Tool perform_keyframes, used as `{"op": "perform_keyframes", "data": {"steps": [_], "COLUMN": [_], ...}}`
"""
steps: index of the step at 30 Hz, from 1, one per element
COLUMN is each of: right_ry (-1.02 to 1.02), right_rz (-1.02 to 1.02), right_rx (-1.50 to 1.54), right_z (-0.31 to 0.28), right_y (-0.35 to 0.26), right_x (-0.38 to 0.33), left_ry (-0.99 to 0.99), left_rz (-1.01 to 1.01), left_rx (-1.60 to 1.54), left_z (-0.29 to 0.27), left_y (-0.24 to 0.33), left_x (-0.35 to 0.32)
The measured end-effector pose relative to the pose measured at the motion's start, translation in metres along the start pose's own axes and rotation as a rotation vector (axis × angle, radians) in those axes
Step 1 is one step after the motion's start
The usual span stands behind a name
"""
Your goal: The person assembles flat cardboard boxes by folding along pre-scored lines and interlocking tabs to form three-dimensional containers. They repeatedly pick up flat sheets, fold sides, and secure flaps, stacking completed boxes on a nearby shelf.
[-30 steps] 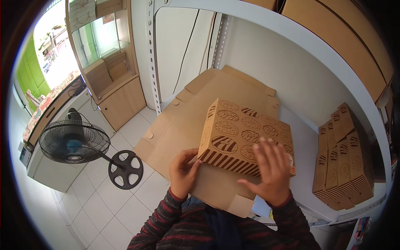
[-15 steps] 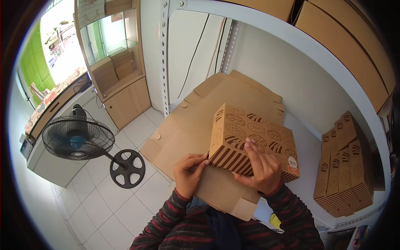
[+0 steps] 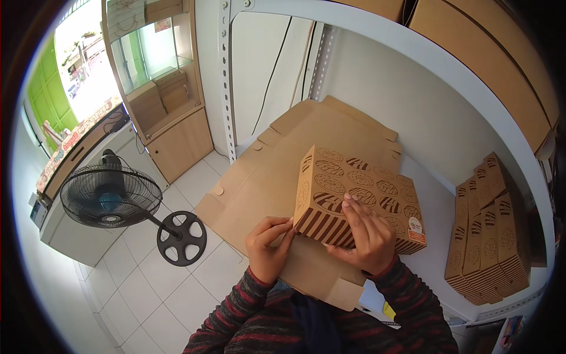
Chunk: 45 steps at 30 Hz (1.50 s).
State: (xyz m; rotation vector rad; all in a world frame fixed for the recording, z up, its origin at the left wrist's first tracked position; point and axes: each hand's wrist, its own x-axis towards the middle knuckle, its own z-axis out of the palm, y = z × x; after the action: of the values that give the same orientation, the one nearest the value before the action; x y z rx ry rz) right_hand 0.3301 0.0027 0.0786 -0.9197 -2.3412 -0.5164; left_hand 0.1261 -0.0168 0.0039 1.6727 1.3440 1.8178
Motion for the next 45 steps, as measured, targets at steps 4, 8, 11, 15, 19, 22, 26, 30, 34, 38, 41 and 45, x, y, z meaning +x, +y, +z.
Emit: {"op": "perform_keyframes", "data": {"steps": [4,8,11,15,19,22,26,30,34,38,41,45], "right_ry": [0.034,0.032,0.032,-0.002,-0.022,-0.055,-0.087,-0.14,-0.228,-0.12,-0.001,-0.112], "right_rz": [0.01,0.028,0.004,-0.027,-0.026,-0.033,-0.036,-0.064,-0.024,0.141,0.494,0.997], "right_rx": [0.017,0.025,-0.002,-0.017,-0.033,-0.058,-0.057,-0.075,0.029,0.176,0.039,0.117], "right_z": [-0.002,-0.002,-0.005,-0.003,0.003,0.006,0.01,0.015,0.006,-0.021,-0.042,-0.049], "right_y": [0.002,0.002,0.0,-0.004,-0.004,-0.006,-0.008,-0.008,-0.011,-0.004,0.025,0.072], "right_x": [0.001,0.001,0.003,0.006,0.003,-0.001,-0.005,-0.008,-0.009,-0.004,-0.019,-0.077], "left_ry": [0.015,0.04,-0.003,-0.027,-0.057,-0.103,-0.205,-0.181,-0.247,-0.169,-0.306,-0.448], "left_rz": [0.044,0.083,0.154,0.1,-0.022,-0.091,-0.238,-0.219,-0.314,-0.276,-0.321,-0.257], "left_rx": [0.038,0.099,0.157,0.149,0.002,-0.006,0.0,-0.071,0.137,0.079,0.12,0.204], "left_z": [0.0,0.001,0.0,0.005,-0.001,-0.009,-0.017,-0.014,-0.021,-0.019,-0.02,-0.012], "left_y": [0.004,0.007,0.009,0.01,0.001,-0.001,-0.009,-0.011,0.0,0.007,0.003,0.007], "left_x": [0.002,0.001,0.0,-0.006,0.001,0.003,0.006,0.01,0.018,0.026,0.026,0.032]}}
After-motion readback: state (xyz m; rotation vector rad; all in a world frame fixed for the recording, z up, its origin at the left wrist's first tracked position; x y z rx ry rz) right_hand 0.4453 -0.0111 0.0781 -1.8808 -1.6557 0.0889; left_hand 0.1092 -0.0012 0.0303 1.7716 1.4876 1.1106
